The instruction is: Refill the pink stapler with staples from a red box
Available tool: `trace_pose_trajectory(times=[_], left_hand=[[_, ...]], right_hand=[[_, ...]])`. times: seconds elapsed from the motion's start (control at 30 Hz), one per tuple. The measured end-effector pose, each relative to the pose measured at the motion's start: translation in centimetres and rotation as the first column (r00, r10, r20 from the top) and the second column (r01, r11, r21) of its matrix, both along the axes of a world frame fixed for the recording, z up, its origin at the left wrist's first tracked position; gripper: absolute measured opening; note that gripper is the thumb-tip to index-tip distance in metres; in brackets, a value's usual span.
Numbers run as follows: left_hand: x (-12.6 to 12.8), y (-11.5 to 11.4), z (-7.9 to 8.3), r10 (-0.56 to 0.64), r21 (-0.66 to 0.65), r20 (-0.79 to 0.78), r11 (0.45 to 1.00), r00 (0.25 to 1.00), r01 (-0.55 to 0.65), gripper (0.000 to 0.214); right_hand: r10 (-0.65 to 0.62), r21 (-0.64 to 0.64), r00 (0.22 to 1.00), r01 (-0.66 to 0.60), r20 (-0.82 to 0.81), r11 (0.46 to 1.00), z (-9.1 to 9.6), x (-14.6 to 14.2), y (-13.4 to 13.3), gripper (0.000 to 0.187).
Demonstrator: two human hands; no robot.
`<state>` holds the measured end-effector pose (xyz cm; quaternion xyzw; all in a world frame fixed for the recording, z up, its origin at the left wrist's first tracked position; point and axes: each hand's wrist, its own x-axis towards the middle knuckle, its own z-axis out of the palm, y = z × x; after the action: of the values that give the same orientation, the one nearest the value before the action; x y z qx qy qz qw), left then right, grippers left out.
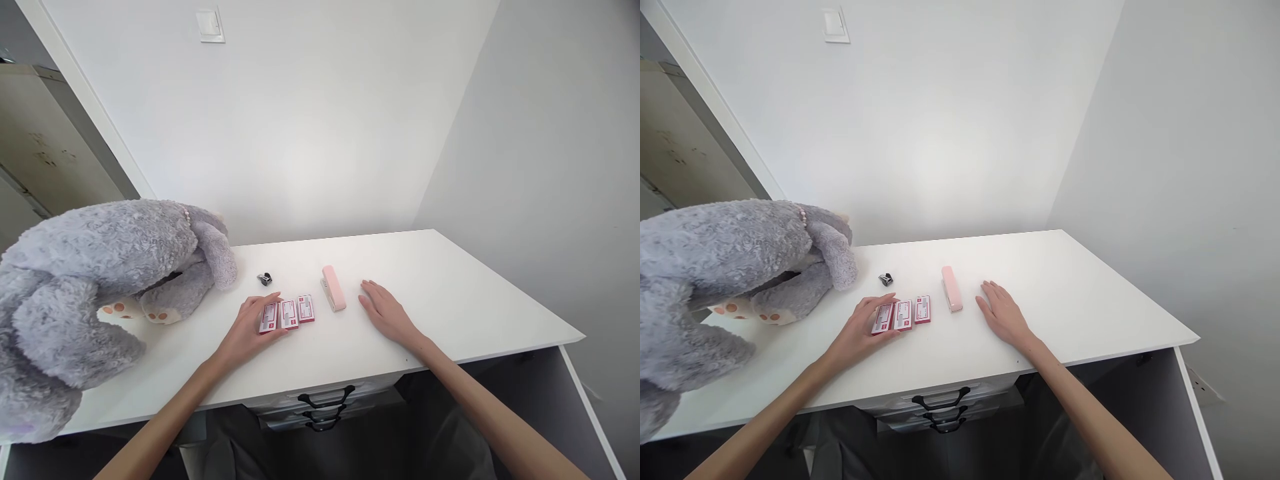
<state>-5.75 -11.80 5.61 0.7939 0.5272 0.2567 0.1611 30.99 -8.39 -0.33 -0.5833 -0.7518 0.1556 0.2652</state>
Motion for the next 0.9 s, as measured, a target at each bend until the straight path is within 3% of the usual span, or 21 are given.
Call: trace_pose_trajectory(times=[0.33, 0.57, 0.77, 0.9], left_hand=[[2.6, 3.0, -0.3, -0.037, -0.055, 0.035, 0.998, 0.999, 0.039, 0.065], [3.4, 4.0, -0.2, -0.088, -0.098, 0.006, 0.991, 0.996, 0.088, 0.076], [2.9, 4.3, -0.8, -0.114, -0.076, -0.016, 0.991, 0.993, 0.113, 0.083], [2.5, 4.0, -0.6, -0.121, 0.055, 0.055, 0.992, 0.991, 0.118, 0.089]], right_hand=[[0.017, 0.041, 0.998, -0.02, 0.066, 0.999, -0.3, -0.1, 0.0, 0.063], [0.035, 0.02, 0.997, -0.036, 0.063, 0.999, -0.2, -0.2, 0.4, 0.061], [0.034, -0.042, 0.99, -0.04, -0.139, 0.998, 0.6, -1.5, 4.6, 0.054], [0.037, -0.009, 0.982, -0.039, -0.187, 0.999, 1.0, -2.5, 8.2, 0.05]])
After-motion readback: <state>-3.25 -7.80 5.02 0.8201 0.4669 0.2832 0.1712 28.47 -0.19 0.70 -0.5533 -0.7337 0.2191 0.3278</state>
